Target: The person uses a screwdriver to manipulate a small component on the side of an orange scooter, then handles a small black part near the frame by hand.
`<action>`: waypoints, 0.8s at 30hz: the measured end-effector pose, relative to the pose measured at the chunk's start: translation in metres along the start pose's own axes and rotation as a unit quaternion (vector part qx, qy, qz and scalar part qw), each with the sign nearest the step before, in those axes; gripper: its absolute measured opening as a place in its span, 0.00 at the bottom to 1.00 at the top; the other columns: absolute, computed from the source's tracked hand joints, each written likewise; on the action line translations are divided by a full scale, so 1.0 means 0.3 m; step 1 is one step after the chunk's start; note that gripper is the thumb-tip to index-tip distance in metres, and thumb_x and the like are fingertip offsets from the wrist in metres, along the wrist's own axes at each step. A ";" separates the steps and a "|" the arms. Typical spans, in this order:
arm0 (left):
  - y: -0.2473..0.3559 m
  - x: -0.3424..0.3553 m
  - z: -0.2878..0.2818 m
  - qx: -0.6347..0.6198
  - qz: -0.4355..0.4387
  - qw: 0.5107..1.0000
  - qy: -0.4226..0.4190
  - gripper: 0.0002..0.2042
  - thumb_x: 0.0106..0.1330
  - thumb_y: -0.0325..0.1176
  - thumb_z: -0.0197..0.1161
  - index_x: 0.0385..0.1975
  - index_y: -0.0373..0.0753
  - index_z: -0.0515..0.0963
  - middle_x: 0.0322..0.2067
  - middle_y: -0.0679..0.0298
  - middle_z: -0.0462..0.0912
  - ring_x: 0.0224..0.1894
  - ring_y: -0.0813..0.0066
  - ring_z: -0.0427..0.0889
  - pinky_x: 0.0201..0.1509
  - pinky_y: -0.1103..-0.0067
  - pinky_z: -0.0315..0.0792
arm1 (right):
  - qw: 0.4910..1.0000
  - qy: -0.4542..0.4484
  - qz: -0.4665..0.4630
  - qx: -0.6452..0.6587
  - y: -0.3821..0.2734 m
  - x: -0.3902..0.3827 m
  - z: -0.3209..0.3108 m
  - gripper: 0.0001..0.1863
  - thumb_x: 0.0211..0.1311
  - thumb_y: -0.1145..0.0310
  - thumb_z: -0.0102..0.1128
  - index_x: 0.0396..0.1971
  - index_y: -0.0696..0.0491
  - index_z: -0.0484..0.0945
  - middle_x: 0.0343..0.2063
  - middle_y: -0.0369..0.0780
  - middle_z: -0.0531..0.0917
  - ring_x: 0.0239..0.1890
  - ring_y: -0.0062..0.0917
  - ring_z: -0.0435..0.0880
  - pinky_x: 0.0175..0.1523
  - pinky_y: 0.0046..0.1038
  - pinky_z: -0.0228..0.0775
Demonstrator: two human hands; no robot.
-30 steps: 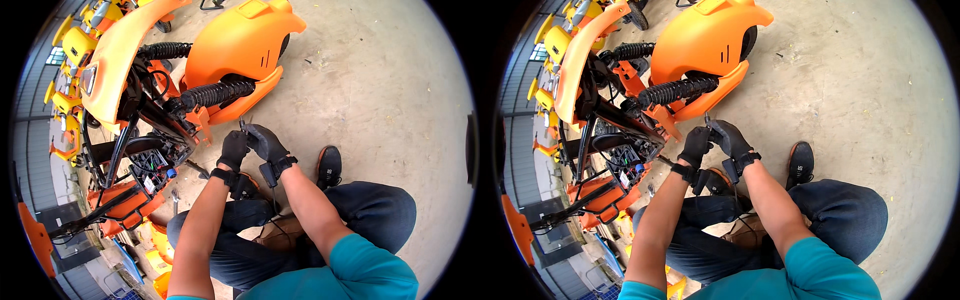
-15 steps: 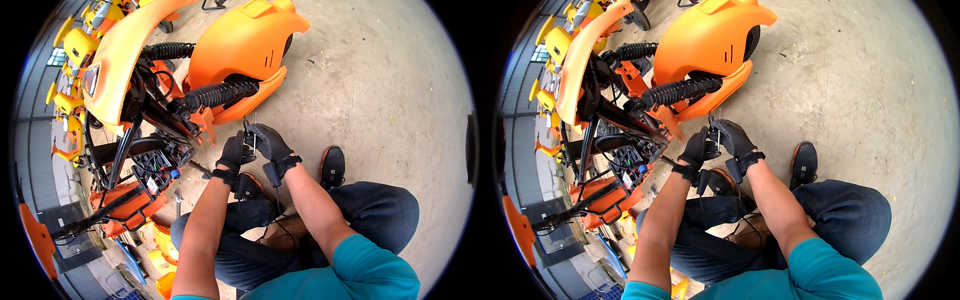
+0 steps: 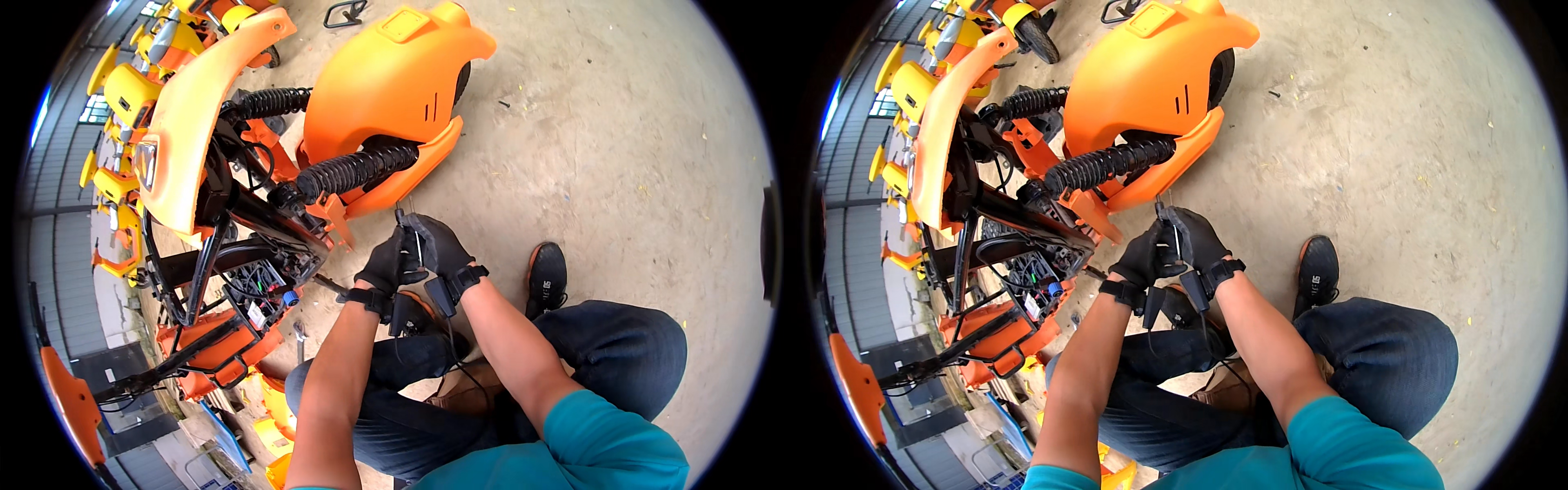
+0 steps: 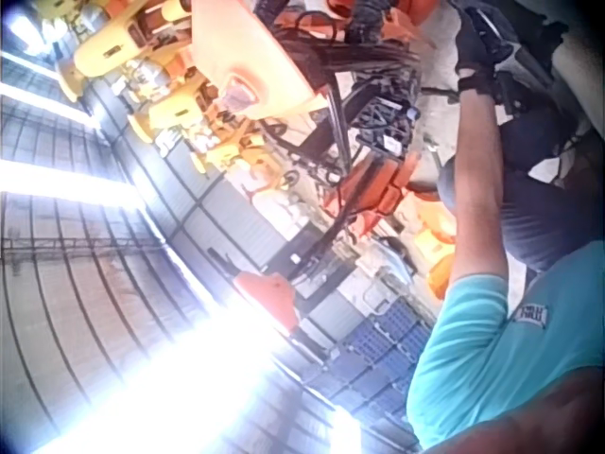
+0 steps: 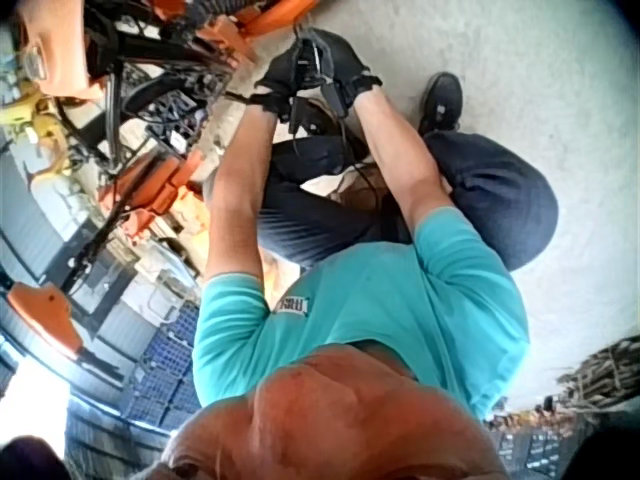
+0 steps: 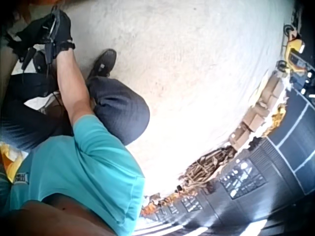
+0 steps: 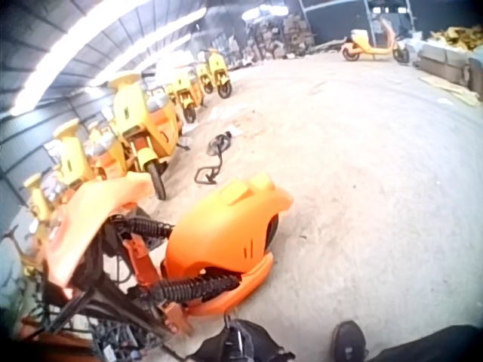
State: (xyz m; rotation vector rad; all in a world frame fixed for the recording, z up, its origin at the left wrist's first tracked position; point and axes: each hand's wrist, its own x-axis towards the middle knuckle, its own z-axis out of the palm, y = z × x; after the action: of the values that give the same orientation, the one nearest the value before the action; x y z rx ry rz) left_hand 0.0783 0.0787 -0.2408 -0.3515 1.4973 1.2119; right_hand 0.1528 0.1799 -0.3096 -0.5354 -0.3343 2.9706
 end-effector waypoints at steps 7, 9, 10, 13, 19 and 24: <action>-0.017 0.026 -0.034 0.011 0.002 0.998 -0.055 0.12 0.67 0.38 0.48 0.43 0.37 0.72 0.35 0.58 0.78 0.35 0.64 0.81 0.42 0.70 0.79 | 0.999 -0.007 -0.032 -0.014 0.015 0.017 -0.028 0.13 0.65 0.63 0.50 0.41 0.58 0.74 0.33 0.39 0.79 0.34 0.23 0.79 0.43 0.25 0.73; -0.035 0.051 -0.091 0.148 0.109 0.976 -0.120 0.11 0.65 0.31 0.51 0.44 0.36 0.72 0.35 0.58 0.78 0.35 0.67 0.81 0.43 0.74 0.78 | 1.000 0.005 -0.024 -0.010 0.025 0.022 -0.016 0.14 0.64 0.63 0.51 0.41 0.58 0.75 0.32 0.37 0.79 0.33 0.22 0.78 0.43 0.24 0.73; -0.073 0.098 -0.185 0.282 0.211 0.923 -0.155 0.11 0.63 0.28 0.52 0.44 0.35 0.72 0.35 0.59 0.78 0.35 0.69 0.81 0.43 0.76 0.78 | 1.000 0.001 -0.013 0.002 0.044 0.026 0.017 0.14 0.64 0.63 0.52 0.41 0.58 0.75 0.32 0.37 0.78 0.33 0.22 0.78 0.42 0.25 0.73; -0.047 0.076 -0.116 0.312 0.143 0.927 -0.150 0.13 0.58 0.21 0.56 0.44 0.32 0.72 0.35 0.60 0.79 0.34 0.75 0.80 0.41 0.80 0.77 | 1.000 0.007 -0.005 0.011 0.027 0.025 -0.010 0.14 0.64 0.63 0.52 0.42 0.58 0.75 0.32 0.37 0.78 0.32 0.22 0.78 0.42 0.26 0.73; -0.030 0.040 -0.086 0.279 0.090 0.952 -0.088 0.12 0.56 0.19 0.57 0.41 0.30 0.74 0.32 0.61 0.80 0.32 0.78 0.80 0.37 0.83 0.76 | 0.999 -0.031 -0.002 0.033 0.028 0.037 -0.026 0.14 0.63 0.63 0.53 0.41 0.58 0.74 0.31 0.37 0.77 0.32 0.23 0.78 0.41 0.27 0.74; 0.004 0.027 -0.081 0.179 0.080 0.979 -0.052 0.11 0.55 0.20 0.59 0.39 0.30 0.74 0.31 0.59 0.80 0.31 0.75 0.81 0.35 0.81 0.77 | 0.999 0.005 -0.018 0.047 0.038 0.040 -0.021 0.13 0.64 0.64 0.52 0.40 0.58 0.74 0.33 0.38 0.78 0.34 0.25 0.79 0.43 0.28 0.73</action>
State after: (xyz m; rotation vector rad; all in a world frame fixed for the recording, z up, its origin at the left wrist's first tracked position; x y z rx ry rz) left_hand 0.0614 0.0625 -0.2507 0.0729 1.6384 1.0399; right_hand 0.1430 0.1717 -0.3220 -0.5291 -0.2009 2.9309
